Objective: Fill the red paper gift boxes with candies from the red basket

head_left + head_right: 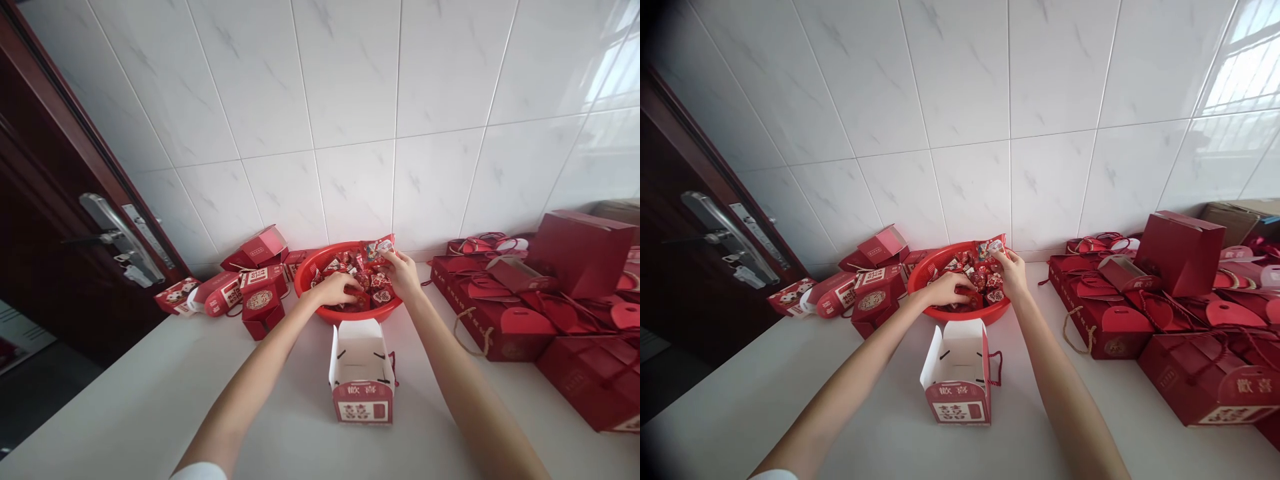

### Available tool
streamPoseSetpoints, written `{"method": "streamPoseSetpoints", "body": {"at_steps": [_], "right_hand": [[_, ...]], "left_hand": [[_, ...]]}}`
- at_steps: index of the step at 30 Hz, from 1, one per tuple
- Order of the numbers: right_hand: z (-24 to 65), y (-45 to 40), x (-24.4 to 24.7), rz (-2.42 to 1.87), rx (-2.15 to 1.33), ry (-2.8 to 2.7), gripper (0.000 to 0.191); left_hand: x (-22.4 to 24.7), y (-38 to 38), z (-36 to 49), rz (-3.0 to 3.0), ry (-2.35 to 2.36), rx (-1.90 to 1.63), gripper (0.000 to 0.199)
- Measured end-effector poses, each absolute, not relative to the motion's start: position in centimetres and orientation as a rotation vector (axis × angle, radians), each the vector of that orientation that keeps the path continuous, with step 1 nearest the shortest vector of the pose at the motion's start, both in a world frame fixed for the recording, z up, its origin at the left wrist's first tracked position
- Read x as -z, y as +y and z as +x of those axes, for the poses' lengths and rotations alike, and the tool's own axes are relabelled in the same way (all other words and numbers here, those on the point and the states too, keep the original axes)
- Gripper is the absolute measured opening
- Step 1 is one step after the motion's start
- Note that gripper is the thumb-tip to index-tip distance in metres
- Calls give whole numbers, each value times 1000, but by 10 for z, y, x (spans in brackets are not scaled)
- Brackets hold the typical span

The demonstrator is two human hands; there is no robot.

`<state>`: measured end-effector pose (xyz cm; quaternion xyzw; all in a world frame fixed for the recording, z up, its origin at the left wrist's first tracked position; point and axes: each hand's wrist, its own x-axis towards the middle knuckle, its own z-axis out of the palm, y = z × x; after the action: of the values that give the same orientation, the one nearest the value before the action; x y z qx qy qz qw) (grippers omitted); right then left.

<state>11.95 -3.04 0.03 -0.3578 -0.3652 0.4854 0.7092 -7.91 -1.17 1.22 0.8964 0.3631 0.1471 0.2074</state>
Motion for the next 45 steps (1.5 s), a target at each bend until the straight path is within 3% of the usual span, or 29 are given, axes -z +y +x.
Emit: {"method": "streamPoseSetpoints", "body": {"at_steps": [14, 18, 20, 24, 28, 32, 45], "right_hand": [[119, -24, 3, -624, -1133, -621, 33], [117, -24, 3, -616, -1177, -628, 32], [116, -25, 2, -609, -1189, -618, 29], [115, -28, -1, -577, -1207, -604, 25], [113, -30, -2, -564, -1208, -660, 30], [113, -32, -2, -574, -1199, -716, 35], [111, -36, -5, -628, -1185, -744, 34]], "left_hand": [[-13, 7, -92, 2203, 1717, -1075, 33], [-16, 2, -95, 2295, 1649, -1266, 33], [-18, -4, -97, 2429, 1440, -1163, 26], [-24, -15, -101, 2594, 1192, -380, 24], [-27, -14, -104, 2703, 1376, 54, 50], [-22, -4, -106, 2655, 1520, 153, 59], [-9, 22, -105, 2526, 1627, -210, 41]]}}
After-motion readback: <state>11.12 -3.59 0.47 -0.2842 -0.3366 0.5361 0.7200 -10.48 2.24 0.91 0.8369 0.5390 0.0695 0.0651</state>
